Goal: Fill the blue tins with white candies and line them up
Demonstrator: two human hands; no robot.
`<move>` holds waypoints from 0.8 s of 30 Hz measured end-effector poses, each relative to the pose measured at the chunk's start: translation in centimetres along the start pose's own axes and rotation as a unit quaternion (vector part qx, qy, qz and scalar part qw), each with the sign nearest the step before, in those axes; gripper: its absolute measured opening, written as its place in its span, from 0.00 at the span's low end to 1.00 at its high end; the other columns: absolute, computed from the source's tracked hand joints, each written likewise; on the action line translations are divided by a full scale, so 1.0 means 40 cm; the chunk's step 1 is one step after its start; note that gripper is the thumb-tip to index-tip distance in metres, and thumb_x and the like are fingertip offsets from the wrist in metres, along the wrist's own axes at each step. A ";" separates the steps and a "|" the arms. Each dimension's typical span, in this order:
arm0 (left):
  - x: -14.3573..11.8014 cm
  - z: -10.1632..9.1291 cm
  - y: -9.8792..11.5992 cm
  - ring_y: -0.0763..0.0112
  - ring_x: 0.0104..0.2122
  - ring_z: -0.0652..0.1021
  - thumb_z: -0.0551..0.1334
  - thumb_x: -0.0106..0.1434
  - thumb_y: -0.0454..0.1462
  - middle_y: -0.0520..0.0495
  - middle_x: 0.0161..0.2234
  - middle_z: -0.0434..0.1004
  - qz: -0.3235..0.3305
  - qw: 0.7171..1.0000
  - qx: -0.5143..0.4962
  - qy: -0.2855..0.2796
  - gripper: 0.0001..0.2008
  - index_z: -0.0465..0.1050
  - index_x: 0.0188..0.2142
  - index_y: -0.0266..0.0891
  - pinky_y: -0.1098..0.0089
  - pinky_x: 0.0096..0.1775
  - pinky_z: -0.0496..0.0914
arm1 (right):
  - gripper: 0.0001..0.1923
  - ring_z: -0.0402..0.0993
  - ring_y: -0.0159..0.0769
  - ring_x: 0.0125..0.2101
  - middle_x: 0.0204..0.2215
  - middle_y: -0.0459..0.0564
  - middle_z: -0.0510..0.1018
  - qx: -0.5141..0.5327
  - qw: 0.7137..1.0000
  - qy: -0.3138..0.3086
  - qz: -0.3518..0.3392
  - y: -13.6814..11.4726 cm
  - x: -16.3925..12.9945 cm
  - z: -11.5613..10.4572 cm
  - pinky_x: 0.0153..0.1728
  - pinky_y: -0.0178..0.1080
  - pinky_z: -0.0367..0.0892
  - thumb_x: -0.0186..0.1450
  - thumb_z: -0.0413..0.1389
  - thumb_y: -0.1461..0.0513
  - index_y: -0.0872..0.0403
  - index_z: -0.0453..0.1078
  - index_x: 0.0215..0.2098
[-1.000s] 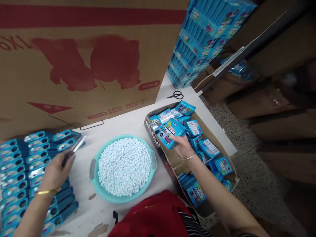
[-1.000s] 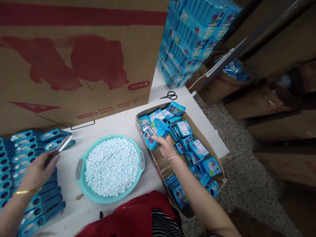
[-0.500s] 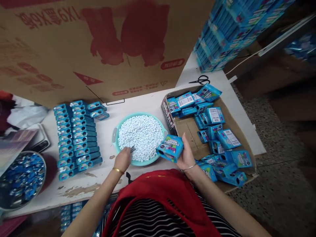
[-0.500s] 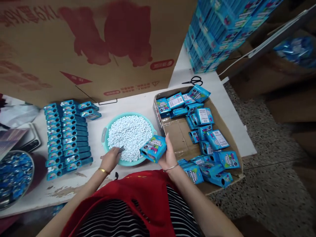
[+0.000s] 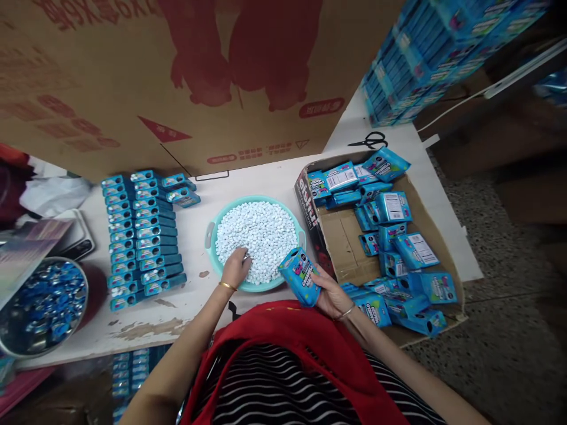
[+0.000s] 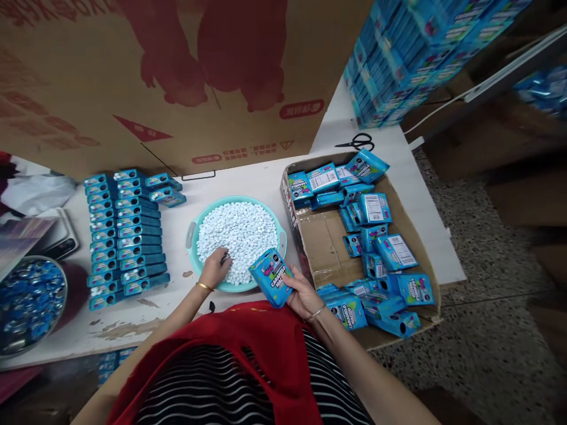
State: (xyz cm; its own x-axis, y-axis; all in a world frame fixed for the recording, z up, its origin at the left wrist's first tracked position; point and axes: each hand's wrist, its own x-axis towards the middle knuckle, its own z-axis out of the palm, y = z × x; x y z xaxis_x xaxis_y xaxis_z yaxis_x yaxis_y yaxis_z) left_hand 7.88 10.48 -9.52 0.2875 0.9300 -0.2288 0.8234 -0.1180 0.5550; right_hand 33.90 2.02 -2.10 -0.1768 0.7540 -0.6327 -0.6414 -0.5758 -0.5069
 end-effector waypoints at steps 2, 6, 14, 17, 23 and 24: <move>-0.001 -0.011 -0.002 0.62 0.42 0.75 0.54 0.63 0.37 0.41 0.41 0.73 0.005 1.000 -0.015 0.003 0.10 0.67 0.44 0.37 0.62 0.46 0.71 | 0.19 0.79 0.39 0.42 0.40 0.45 0.81 -0.020 1.000 -0.004 -0.017 -0.015 0.009 0.003 0.45 0.45 0.74 0.55 0.63 0.55 0.48 0.68 0.44; 0.001 -0.048 0.002 0.63 0.41 0.75 0.55 0.64 0.40 0.43 0.40 0.74 0.021 0.999 -0.034 -0.001 0.10 0.67 0.43 0.39 0.62 0.45 0.70 | 0.21 0.77 0.38 0.40 0.38 0.46 0.80 -0.112 0.992 -0.007 -0.048 -0.050 0.032 0.006 0.46 0.44 0.72 0.54 0.65 0.55 0.49 0.68 0.43; -0.019 -0.215 0.058 0.67 0.36 0.74 0.55 0.66 0.42 0.45 0.37 0.72 0.118 0.992 -0.051 -0.001 0.12 0.66 0.44 0.39 0.66 0.41 0.70 | 0.17 0.72 0.41 0.42 0.41 0.50 0.75 -0.457 0.828 0.076 -0.317 -0.071 0.104 -0.015 0.45 0.45 0.68 0.59 0.60 0.56 0.50 0.64 0.45; -0.027 -0.282 0.099 0.69 0.35 0.74 0.55 0.67 0.43 0.47 0.35 0.72 0.153 0.988 -0.035 -0.014 0.12 0.66 0.45 0.39 0.67 0.39 0.69 | 0.14 0.71 0.45 0.45 0.43 0.52 0.75 -0.552 0.744 0.079 -0.369 -0.079 0.116 -0.006 0.48 0.48 0.67 0.62 0.56 0.59 0.50 0.65 0.46; -0.010 -0.363 0.188 0.65 0.40 0.75 0.53 0.68 0.41 0.44 0.40 0.74 0.217 0.971 0.046 -0.090 0.12 0.67 0.46 0.39 0.66 0.42 0.70 | 0.16 0.68 0.46 0.48 0.46 0.54 0.74 -0.608 0.679 0.022 -0.411 -0.084 0.126 0.041 0.51 0.48 0.65 0.61 0.51 0.66 0.51 0.65 0.49; -0.005 -0.373 0.204 0.65 0.41 0.75 0.52 0.68 0.41 0.43 0.41 0.74 0.217 0.967 0.072 -0.109 0.12 0.68 0.46 0.39 0.65 0.43 0.70 | 0.18 0.68 0.46 0.48 0.46 0.54 0.74 -0.614 0.675 0.017 -0.410 -0.081 0.127 0.046 0.51 0.49 0.65 0.61 0.50 0.67 0.51 0.65 0.49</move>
State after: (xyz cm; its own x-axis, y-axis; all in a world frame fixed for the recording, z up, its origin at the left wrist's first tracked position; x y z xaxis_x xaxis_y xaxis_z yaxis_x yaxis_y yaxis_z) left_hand 7.25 14.52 6.97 0.7044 0.6888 -0.1712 0.6576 -0.5426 0.5226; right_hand 33.71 8.31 -2.58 -0.1083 0.9823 0.1526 0.5910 0.1871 -0.7847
